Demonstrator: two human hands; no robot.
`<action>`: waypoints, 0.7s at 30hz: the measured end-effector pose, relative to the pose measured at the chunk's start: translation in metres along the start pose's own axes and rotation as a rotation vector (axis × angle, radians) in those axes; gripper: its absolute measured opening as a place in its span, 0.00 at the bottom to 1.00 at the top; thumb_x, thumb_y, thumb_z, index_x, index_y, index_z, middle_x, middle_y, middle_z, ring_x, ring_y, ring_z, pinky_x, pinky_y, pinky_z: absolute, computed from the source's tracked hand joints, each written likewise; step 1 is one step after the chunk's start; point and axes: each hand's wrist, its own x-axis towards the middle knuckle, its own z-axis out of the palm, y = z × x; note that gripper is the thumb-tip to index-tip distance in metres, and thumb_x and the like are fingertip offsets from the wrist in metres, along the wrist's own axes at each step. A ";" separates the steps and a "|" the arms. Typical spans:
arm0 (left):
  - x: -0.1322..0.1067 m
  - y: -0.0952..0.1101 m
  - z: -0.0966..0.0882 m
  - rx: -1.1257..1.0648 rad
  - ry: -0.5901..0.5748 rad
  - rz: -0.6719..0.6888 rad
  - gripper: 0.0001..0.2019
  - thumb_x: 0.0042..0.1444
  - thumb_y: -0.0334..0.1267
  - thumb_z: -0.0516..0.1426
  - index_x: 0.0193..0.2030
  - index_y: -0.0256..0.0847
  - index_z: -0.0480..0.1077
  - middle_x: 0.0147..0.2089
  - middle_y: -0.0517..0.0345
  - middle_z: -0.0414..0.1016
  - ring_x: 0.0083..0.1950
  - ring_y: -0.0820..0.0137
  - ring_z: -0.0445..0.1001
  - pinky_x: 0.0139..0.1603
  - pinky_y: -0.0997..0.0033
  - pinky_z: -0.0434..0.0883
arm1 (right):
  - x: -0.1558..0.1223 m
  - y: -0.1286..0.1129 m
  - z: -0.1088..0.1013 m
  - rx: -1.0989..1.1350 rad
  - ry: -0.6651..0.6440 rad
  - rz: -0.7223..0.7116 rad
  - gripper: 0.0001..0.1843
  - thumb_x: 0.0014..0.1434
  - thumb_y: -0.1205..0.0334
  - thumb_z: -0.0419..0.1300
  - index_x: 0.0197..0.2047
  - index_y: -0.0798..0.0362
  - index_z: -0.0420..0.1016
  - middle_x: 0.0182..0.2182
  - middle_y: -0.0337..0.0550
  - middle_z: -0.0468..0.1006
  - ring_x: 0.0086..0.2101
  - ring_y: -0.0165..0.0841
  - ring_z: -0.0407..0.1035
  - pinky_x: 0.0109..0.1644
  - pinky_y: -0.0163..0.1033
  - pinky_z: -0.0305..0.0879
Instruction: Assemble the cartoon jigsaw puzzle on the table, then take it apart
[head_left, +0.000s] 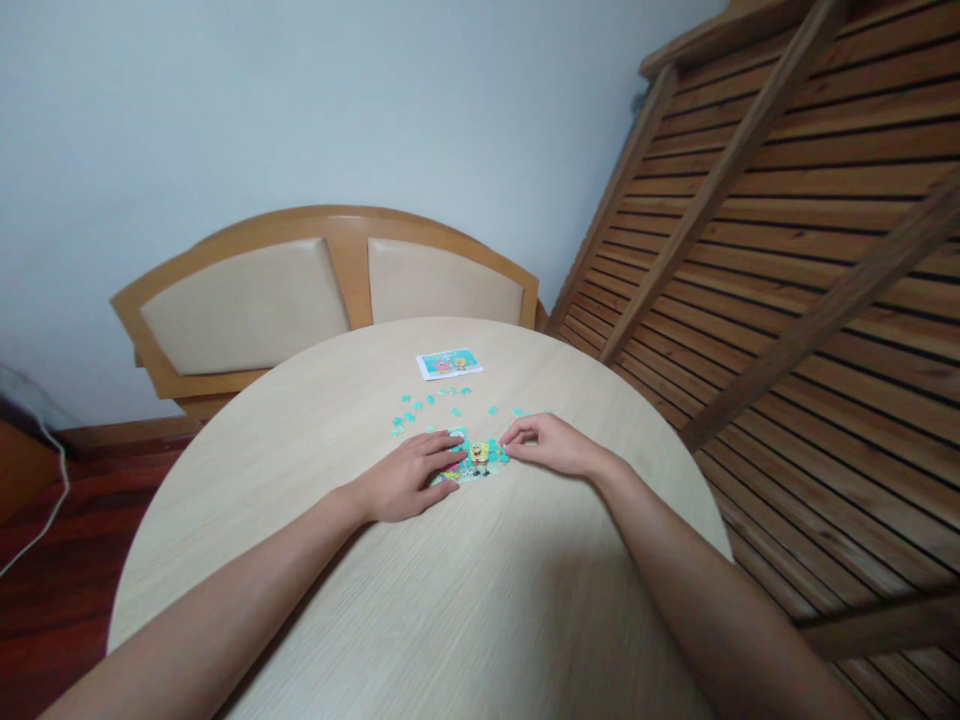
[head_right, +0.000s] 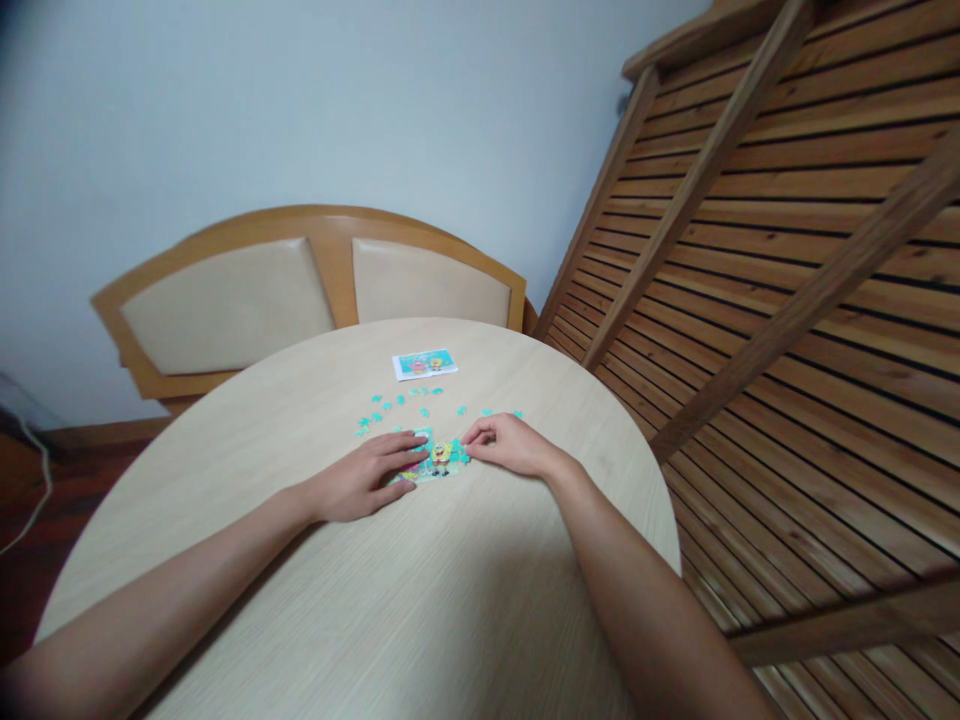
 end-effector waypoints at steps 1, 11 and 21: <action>0.000 0.000 0.000 -0.002 -0.002 -0.002 0.23 0.70 0.47 0.52 0.67 0.41 0.66 0.69 0.43 0.65 0.69 0.54 0.64 0.70 0.48 0.62 | 0.000 0.000 0.000 0.003 0.002 0.000 0.15 0.57 0.54 0.65 0.41 0.57 0.81 0.36 0.48 0.84 0.37 0.36 0.76 0.42 0.40 0.70; 0.004 0.004 0.001 -0.102 0.091 -0.021 0.18 0.69 0.45 0.53 0.62 0.42 0.70 0.64 0.46 0.71 0.67 0.58 0.67 0.69 0.52 0.64 | 0.002 0.000 0.006 0.087 0.015 -0.011 0.16 0.57 0.50 0.67 0.38 0.55 0.76 0.35 0.47 0.84 0.36 0.36 0.77 0.40 0.38 0.68; 0.015 0.019 -0.002 -0.411 0.241 -0.337 0.12 0.67 0.45 0.55 0.43 0.41 0.76 0.42 0.53 0.80 0.43 0.64 0.76 0.46 0.67 0.71 | 0.010 -0.016 0.037 0.307 0.029 -0.088 0.24 0.55 0.40 0.67 0.36 0.54 0.73 0.36 0.48 0.84 0.39 0.37 0.78 0.45 0.43 0.71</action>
